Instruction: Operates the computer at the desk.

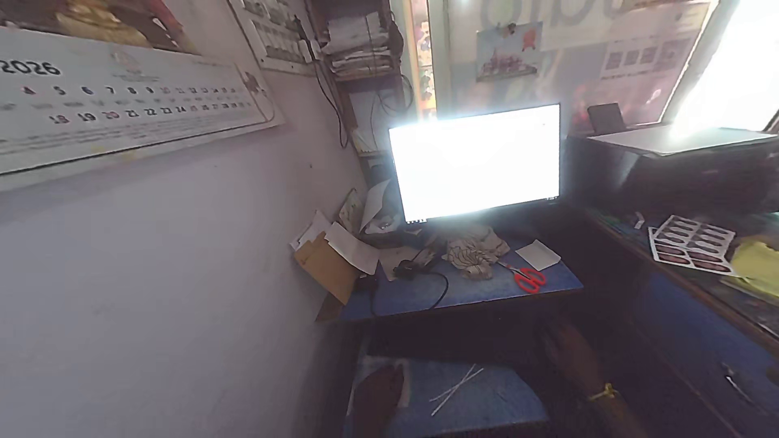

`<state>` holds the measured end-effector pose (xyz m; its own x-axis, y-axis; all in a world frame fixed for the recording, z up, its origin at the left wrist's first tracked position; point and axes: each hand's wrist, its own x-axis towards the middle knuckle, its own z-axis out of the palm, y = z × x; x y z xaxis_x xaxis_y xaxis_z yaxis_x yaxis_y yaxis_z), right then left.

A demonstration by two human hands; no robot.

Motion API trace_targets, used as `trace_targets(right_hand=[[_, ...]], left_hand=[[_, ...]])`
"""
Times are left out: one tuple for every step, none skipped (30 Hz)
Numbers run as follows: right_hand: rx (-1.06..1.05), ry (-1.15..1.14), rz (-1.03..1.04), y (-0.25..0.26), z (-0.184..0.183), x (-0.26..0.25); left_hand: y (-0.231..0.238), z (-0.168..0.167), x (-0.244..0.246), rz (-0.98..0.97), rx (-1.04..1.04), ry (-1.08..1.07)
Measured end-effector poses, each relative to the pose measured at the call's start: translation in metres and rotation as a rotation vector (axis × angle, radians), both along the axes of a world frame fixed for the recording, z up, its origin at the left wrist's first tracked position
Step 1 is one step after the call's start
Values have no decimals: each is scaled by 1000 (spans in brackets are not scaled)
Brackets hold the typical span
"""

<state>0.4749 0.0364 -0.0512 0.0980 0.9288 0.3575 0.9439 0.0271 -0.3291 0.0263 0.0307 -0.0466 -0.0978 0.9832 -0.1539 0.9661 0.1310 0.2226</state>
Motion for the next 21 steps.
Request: trace_targets(right_hand=[[13,0,3,0,0,0],[27,-1,7,0,1,-1],[25,-4,7,-1,2,-1],[9,-2,5,-2,3,-2],[-7,-1,4,-3,3,-2],[-20,0,2,-4,3,-2],[-37,-2,-3,-5,4,-2],[-58,-2,-7,-6,4,-2],[-78,1,-8,-6,5,-2],[-82,3,-8,-6,5,-3],[-85,4,-8,-6,4,-3],[-81,1,-8,-6,4,-3],[-77,0,-9,-6,4,-3],[-79,4,-10,-7,6,-4],[-81,9,-14,-7,7,-5],[-98,22,-18,-7,8,-5],[-112,32,-20,-7,10,-5],[-128,34,-22,-7,12,-5],[-146,29,-26,-7,13,-5],[-164,19,-33,-7,13,-5],[-178,7,-36,-7,12,-4]], left_hand=[[0,0,0,-1,4,-3],[1,0,0,-1,9,-1],[1,0,0,-3,11,2],[0,0,0,-3,8,8],[0,0,0,-3,7,13],[0,-1,0,-5,10,16],[0,-3,0,-6,17,17],[0,-4,0,-7,23,15],[0,-4,-1,-9,28,12],[0,-4,-1,-10,29,9],[-1,-5,-1,-12,31,6],[-1,-5,-1,-16,35,3],[-2,-7,-2,-18,47,2],[-2,-8,-2,-18,54,2],[-2,-7,-2,-17,57,0],[-3,-6,-2,-17,65,-7],[-4,-6,-2,-21,76,-12],[-4,-5,-1,-24,89,-12],[-5,-6,-1,-25,100,-6],[-4,-7,-1,-24,99,13],[-4,-8,0,-26,95,24]])
